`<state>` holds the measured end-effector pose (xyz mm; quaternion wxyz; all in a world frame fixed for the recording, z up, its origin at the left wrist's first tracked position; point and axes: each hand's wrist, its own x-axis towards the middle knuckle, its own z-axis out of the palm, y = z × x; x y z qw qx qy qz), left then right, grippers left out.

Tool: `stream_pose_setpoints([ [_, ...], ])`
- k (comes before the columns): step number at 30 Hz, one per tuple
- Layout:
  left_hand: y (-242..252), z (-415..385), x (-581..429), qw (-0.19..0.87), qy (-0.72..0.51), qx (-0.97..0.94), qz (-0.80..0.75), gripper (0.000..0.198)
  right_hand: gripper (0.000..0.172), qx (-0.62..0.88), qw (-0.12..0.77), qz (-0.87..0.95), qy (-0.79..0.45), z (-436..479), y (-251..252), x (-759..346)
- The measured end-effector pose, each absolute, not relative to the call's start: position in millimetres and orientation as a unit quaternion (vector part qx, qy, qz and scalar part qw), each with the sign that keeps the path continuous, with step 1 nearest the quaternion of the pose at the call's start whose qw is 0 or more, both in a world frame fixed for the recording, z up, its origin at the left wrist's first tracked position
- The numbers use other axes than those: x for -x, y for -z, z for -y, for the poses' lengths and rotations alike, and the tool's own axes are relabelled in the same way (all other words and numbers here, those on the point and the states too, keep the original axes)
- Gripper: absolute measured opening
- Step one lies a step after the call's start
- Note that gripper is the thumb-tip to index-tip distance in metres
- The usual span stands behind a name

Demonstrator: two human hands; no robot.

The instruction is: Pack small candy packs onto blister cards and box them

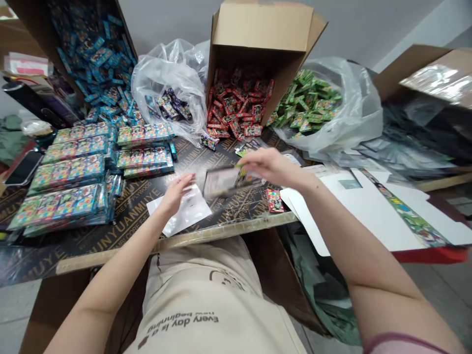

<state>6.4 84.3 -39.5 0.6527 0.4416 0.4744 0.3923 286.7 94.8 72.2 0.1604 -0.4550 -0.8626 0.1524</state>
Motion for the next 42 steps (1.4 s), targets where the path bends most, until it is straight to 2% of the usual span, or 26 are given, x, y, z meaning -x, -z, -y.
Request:
stream_pose_setpoints([
  [3,21.6,-50.1,-14.2,0.857,-0.227,-0.352,-0.301,0.076,0.017,0.282,0.136,0.94,-0.136,-59.9,-68.2,-239.7],
  [5,19.8,-27.4,-19.1,0.913,-0.172,-0.301,-0.215,0.081,0.011,0.238,0.135,0.957,-0.097,-44.5,-59.1,-213.5],
  [7,22.0,-11.8,-19.2,0.926,-0.191,-0.267,-0.185,0.072,0.014,0.259,0.181,0.948,-0.053,-35.4,-48.4,-195.4],
  [10,23.5,-2.3,-10.5,0.891,-0.293,-0.262,-0.224,0.052,0.029,0.376,0.342,0.861,-0.015,-29.0,-33.0,-183.6],
  [12,21.3,0.4,-3.4,0.861,-0.343,-0.284,-0.247,0.052,0.033,0.446,0.432,0.782,-0.056,-27.2,-24.5,-182.1],
  [14,18.2,4.1,0.9,0.844,-0.358,-0.306,-0.256,0.06,0.035,0.485,0.471,0.725,-0.133,-26.8,-17.7,-182.2],
  [19,19.0,16.7,-0.2,0.833,-0.353,-0.296,-0.306,0.063,0.042,0.506,0.459,0.684,-0.255,-28.5,-10.7,-180.6],
  [22,25.9,19.5,-0.5,0.825,-0.357,-0.294,-0.323,0.062,0.03,0.49,0.433,0.702,-0.28,-28.7,-14.3,-180.9],
  [24,27.5,19.0,0.6,0.819,-0.354,-0.315,-0.325,0.062,0.03,0.458,0.413,0.732,-0.29,-27.7,-18.9,-182.2],
  [26,24.2,17.8,2.3,0.808,-0.35,-0.346,-0.325,0.064,0.035,0.414,0.373,0.776,-0.296,-25.8,-24.0,-184.0],
  [30,11.9,18.4,6.7,0.785,-0.338,-0.405,-0.325,0.066,0.031,0.367,0.239,0.834,-0.336,-21.3,-28.9,-189.7],
  [33,11.3,21.8,11.1,0.768,-0.317,-0.431,-0.351,0.061,0.048,0.357,0.193,0.833,-0.376,-19.6,-25.4,-193.9],
  [36,15.5,22.8,15.6,0.727,-0.323,-0.456,-0.397,0.053,0.063,0.364,0.253,0.792,-0.42,-21.9,-18.7,-196.4],
  [40,11.9,16.4,17.9,0.696,-0.402,-0.439,-0.4,0.042,0.068,0.424,0.466,0.65,-0.425,-29.1,-7.9,-193.8],
  [42,7.5,12.5,16.8,0.694,-0.435,-0.411,-0.399,0.04,0.073,0.433,0.483,0.584,-0.488,-29.1,-0.9,-187.2],
])
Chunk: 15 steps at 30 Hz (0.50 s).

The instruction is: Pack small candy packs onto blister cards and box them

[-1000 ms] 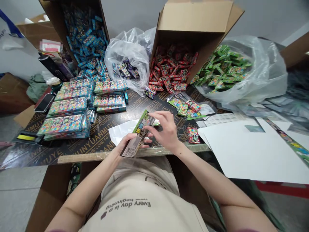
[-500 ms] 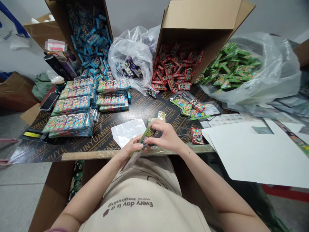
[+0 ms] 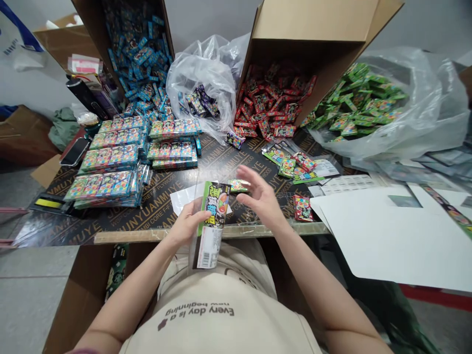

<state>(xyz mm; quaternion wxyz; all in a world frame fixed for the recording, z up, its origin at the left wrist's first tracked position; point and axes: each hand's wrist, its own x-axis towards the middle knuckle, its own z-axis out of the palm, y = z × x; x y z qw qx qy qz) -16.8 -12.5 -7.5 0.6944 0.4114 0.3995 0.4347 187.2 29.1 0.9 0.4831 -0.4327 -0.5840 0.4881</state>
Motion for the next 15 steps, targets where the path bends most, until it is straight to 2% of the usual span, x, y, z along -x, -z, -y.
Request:
stream_pose_setpoints([
  [2,5.0,10.0,15.2,0.694,-0.447,-0.394,-0.405,0.04,0.07,0.409,0.427,0.54,-0.599,-24.5,6.2,-176.7],
  [5,6.0,9.0,14.6,0.661,-0.446,-0.426,-0.428,0.036,0.048,0.367,0.369,0.504,-0.689,-13.7,12.6,-160.6],
  [7,7.2,9.4,15.6,0.617,-0.428,-0.478,-0.456,0.033,0.038,0.372,0.376,0.495,-0.689,-9.3,13.3,-154.0],
  [11,6.1,11.4,16.5,0.511,-0.392,-0.554,-0.528,0.034,0.037,0.411,0.403,0.495,-0.651,-12.7,12.5,-150.8],
  [15,4.7,8.2,19.0,0.492,-0.405,-0.547,-0.542,0.038,0.036,0.432,0.423,0.494,-0.624,-18.8,11.9,-150.8],
])
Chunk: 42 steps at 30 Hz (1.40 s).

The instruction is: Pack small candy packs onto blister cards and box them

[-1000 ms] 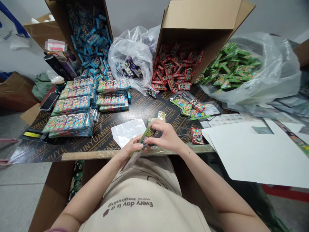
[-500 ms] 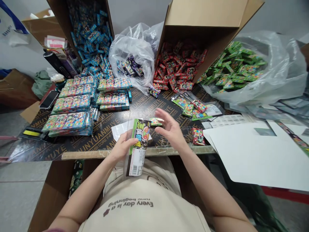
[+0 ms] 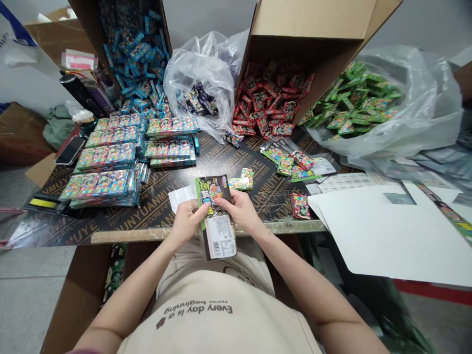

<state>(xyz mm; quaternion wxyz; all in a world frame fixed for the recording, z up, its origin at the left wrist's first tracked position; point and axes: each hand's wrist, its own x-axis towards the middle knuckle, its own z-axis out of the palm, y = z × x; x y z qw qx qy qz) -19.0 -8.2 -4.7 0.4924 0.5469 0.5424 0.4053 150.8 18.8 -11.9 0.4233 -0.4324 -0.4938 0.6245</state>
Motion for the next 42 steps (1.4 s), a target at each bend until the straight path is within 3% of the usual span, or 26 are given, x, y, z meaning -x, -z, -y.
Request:
stream_pose_setpoints([
  [2,4.8,2.0,24.3,0.493,-0.428,-0.53,-0.541,0.038,0.041,0.404,0.399,0.487,-0.664,-17.1,10.4,-151.7],
  [5,6.3,-9.9,34.2,0.501,-0.484,-0.471,-0.541,0.037,0.051,0.355,0.284,0.486,-0.747,-10.6,10.5,-155.4],
  [7,8.5,-15.6,38.2,0.527,-0.486,-0.451,-0.532,0.038,0.048,0.375,0.254,0.484,-0.749,-8.1,14.9,-159.1],
  [11,19.4,-18.0,38.1,0.599,-0.415,-0.492,-0.477,0.05,0.042,0.435,0.332,0.517,-0.658,-17.5,27.9,-166.3],
  [16,39.5,-19.4,30.9,0.595,-0.34,-0.572,-0.45,0.04,0.071,0.432,0.494,0.534,-0.533,-42.6,18.8,-167.5],
  [18,38.3,-20.5,21.4,0.59,-0.349,-0.58,-0.441,0.047,0.062,0.436,0.545,0.496,-0.517,-48.4,8.5,-162.4],
  [21,21.3,-21.6,-0.5,0.595,-0.481,-0.481,-0.428,0.064,0.045,0.447,0.601,0.44,-0.494,-48.5,-3.2,-147.5],
  [25,-4.4,-25.3,-20.6,0.668,-0.563,-0.281,-0.398,0.056,0.048,0.443,0.644,0.392,-0.485,-40.2,-7.9,-127.2],
  [30,-10.5,-31.0,-9.9,0.684,-0.526,-0.232,-0.449,0.031,0.011,0.415,0.607,0.357,-0.576,-39.8,-10.3,-132.8],
  [34,-22.6,-25.7,-0.9,0.575,-0.55,-0.402,-0.453,0.022,0.008,0.41,0.583,0.361,-0.601,-42.7,-13.9,-150.9],
  [39,-35.8,-12.3,1.8,0.221,-0.565,-0.679,-0.414,0.006,0.01,0.412,0.61,0.47,-0.487,-34.1,-10.0,-163.6],
  [42,-37.7,-12.4,7.3,0.195,-0.538,-0.711,-0.408,0.002,0.008,0.405,0.601,0.53,-0.44,-26.3,-7.9,-167.6],
])
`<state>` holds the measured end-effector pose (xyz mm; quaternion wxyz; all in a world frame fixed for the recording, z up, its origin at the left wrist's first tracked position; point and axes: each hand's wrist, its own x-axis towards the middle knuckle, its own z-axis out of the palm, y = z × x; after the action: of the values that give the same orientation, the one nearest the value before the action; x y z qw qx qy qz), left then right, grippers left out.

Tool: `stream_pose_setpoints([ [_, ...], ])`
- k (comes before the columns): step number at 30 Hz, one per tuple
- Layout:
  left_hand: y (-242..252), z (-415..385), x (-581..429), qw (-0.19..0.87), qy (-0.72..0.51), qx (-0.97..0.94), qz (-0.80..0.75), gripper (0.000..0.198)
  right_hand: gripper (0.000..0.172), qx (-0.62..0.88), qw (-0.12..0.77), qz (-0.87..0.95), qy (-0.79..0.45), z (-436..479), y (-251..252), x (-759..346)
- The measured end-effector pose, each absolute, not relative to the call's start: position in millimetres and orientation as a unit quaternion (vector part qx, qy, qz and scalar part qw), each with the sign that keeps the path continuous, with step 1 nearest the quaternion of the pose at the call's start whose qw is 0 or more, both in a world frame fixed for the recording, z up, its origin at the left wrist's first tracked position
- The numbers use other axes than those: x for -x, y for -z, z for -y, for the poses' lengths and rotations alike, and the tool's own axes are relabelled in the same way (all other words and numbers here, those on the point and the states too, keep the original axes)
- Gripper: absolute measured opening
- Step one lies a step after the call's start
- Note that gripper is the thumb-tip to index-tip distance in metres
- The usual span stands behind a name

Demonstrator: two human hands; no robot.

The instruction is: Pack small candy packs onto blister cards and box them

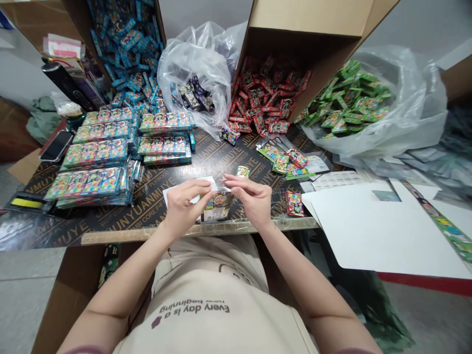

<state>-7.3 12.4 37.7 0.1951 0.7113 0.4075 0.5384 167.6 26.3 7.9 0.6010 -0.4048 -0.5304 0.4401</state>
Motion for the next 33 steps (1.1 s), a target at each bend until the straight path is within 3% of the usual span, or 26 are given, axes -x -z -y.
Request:
stream_pose_setpoints([
  [7,-53.6,-23.0,13.3,0.391,-0.472,-0.63,-0.478,0.013,0.008,0.454,0.54,0.573,-0.417,-23.3,-28.4,-173.2],
  [12,-54.1,-16.8,9.5,0.281,-0.467,-0.715,-0.439,0.009,0.012,0.436,0.514,0.615,-0.41,-25.9,-28.6,-183.5],
  [16,-41.5,-8.6,10.7,0.184,-0.436,-0.781,-0.408,0.007,0.011,0.382,0.526,0.684,-0.331,-17.9,-8.6,-192.2],
  [20,-35.0,-8.7,14.1,0.185,-0.415,-0.797,-0.399,0.013,0.016,0.381,0.517,0.721,-0.261,-11.9,-0.2,-193.0],
  [22,-38.8,-12.9,19.6,0.196,-0.449,-0.772,-0.405,0.012,0.024,0.391,0.502,0.724,-0.267,-16.5,-4.6,-195.9],
  [25,-44.9,-22.1,38.7,0.181,-0.553,-0.671,-0.46,0.002,0.048,0.454,0.547,0.667,-0.223,-33.0,-6.2,-208.7],
  [27,-39.8,-27.7,58.0,0.17,-0.62,-0.576,-0.504,0.008,0.048,0.527,0.547,0.633,-0.15,-47.0,4.9,-220.0],
  [30,-11.9,-30.8,88.0,0.196,-0.655,-0.477,-0.553,0.012,0.051,0.595,0.393,0.692,-0.111,-65.7,37.8,-232.5],
  [33,21.6,-25.1,107.3,0.173,-0.57,-0.496,-0.632,0.019,0.063,0.583,0.214,0.771,-0.139,-76.6,66.6,-235.7],
])
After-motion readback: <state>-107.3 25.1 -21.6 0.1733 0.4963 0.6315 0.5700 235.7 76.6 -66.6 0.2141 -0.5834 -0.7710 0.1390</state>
